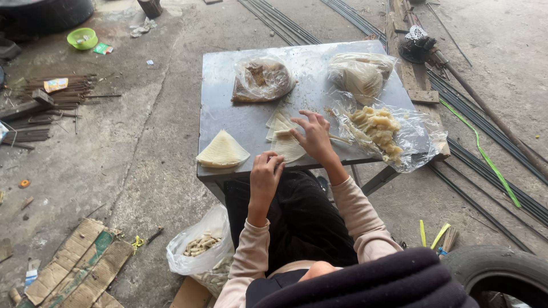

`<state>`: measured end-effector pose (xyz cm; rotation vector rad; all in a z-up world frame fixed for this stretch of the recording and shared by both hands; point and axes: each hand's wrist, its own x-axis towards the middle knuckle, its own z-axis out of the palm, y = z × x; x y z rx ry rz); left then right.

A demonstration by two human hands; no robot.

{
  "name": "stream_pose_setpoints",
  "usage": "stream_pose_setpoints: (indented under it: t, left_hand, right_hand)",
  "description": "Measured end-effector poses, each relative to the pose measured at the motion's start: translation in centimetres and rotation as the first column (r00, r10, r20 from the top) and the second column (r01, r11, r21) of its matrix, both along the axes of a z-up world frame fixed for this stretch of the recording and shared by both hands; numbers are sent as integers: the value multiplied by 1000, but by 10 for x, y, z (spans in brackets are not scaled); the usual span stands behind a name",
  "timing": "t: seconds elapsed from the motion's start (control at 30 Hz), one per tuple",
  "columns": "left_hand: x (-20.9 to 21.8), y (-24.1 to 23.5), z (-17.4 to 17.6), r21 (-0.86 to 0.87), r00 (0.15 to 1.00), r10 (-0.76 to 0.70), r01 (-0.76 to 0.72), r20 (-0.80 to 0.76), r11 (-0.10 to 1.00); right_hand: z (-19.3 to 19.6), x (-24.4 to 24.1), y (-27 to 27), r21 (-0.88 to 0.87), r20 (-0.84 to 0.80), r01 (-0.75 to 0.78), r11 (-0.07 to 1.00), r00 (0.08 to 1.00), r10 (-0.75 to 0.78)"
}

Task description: The person sits at a metal table outdoors and assembles dumplings by hand. They place a filling onto thin triangular wrappers, fold them into a cone shape, and set the finished dumplings aside.

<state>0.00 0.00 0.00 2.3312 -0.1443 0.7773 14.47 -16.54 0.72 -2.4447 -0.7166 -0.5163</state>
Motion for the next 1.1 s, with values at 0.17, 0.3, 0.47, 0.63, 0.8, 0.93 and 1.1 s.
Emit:
stream_pose_setpoints:
  t: [0.17, 0.3, 0.47, 0.63, 0.8, 0.93, 1.1]
  left_hand:
    - [-8, -2, 9, -19, 999, -8, 9, 33, 1000]
    - [-9, -2, 13, -41, 998, -18, 20, 55, 999]
    - [-7, 1, 8, -135, 997, -32, 41, 65, 990]
    - [-7, 0, 5, -72, 998, -32, 36, 57, 997]
    - [-7, 1, 8, -70, 997, -33, 38, 63, 997]
    - [-10, -1, 18, -453, 991, -96, 128, 95, 882]
    - [-34, 25, 21, -432, 974, -142, 207, 179, 878]
  right_hand:
    - [-1, -3, 1, -86, 10, 4, 996, 1000, -3]
    - [2, 13, 7, -44, -39, 97, 994, 994, -98]
    - [5, 11, -9, 67, 2, 23, 997, 1000, -23]
    - [1, -1, 5, -115, 94, 44, 992, 995, -33]
    - [17, 13, -2, 151, 53, 185, 971, 979, -195]
    - [27, -28, -10, 233, 56, -52, 971, 998, 40]
    - [25, -102, 3, 81, 61, -373, 924, 928, 369]
